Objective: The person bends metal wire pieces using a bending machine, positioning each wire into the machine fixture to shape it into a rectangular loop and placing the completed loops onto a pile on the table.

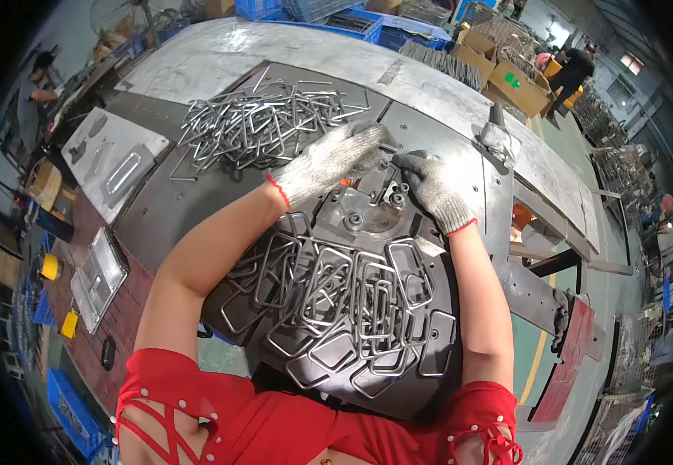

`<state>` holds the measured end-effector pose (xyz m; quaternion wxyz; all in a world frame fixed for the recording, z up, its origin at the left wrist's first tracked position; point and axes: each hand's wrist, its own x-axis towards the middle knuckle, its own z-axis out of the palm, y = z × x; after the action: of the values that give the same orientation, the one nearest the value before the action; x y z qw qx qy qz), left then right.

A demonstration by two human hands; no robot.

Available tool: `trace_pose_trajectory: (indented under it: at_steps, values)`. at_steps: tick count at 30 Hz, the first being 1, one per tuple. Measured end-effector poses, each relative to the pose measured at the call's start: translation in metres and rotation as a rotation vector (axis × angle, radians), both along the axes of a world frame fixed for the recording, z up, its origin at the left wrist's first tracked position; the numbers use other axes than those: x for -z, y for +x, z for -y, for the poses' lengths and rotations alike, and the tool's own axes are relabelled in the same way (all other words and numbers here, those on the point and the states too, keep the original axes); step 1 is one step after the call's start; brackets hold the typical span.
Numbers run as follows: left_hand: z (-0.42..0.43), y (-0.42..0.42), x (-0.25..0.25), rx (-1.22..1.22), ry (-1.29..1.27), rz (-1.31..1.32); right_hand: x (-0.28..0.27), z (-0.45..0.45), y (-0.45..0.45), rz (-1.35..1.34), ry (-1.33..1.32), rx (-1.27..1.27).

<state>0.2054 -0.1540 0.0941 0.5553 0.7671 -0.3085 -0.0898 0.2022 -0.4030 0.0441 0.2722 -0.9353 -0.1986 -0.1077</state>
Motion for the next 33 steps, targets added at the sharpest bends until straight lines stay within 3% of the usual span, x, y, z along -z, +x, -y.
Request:
trace_pose_trajectory:
  at_steps: [3, 4, 5, 8, 9, 10, 13, 14, 18, 20, 25, 28, 31, 33]
  values:
    - [0.001, 0.001, -0.010, 0.049, -0.097, -0.232, -0.005, -0.005, -0.004, -0.004, 0.052, 0.060]
    - [-0.002, -0.003, -0.017, 0.057, -0.286, -0.095, -0.004, -0.005, -0.007, 0.007, 0.113, 0.066]
    - [-0.013, -0.002, -0.029, 0.086, -0.305, -0.073, -0.003, -0.006, -0.008, 0.018, 0.176, 0.072]
    - [-0.053, -0.019, -0.077, -0.025, 0.195, 0.171, -0.005, -0.006, 0.006, -0.027, 0.098, 0.083]
    - [-0.064, -0.015, -0.073, -0.043, 0.349, 0.327, -0.005, -0.007, 0.013, -0.052, 0.052, 0.097]
    - [-0.075, -0.019, -0.065, -0.018, 0.430, 0.262, -0.006, -0.011, 0.021, -0.013, 0.009, 0.105]
    - [-0.122, -0.050, -0.041, -0.042, 0.708, 0.483, -0.037, -0.040, 0.027, -0.193, -0.240, 0.176]
    - [-0.134, -0.061, -0.033, -0.077, 0.772, 0.498, -0.024, -0.043, 0.040, -0.112, -0.315, 0.200]
    - [-0.179, -0.085, 0.015, -0.381, 0.642, 0.577, -0.023, -0.050, 0.055, -0.207, -0.383, 0.237]
    - [-0.188, -0.090, 0.032, -0.530, 0.519, 0.509, -0.028, -0.047, 0.060, -0.350, -0.271, 0.239]
    - [-0.187, -0.088, 0.050, -0.513, 0.550, 0.700, -0.045, -0.045, 0.044, -0.516, -0.171, 0.140]
    - [-0.187, -0.089, 0.047, -0.536, 0.685, 0.692, -0.054, -0.041, 0.048, -0.619, 0.358, 0.010]
    - [-0.188, -0.088, 0.054, -0.527, 0.708, 0.693, -0.101, -0.045, 0.034, -0.413, 0.338, -0.002]
    - [-0.191, -0.084, 0.056, -0.530, 0.747, 0.677, -0.128, -0.050, 0.018, -0.333, 0.055, 0.086]
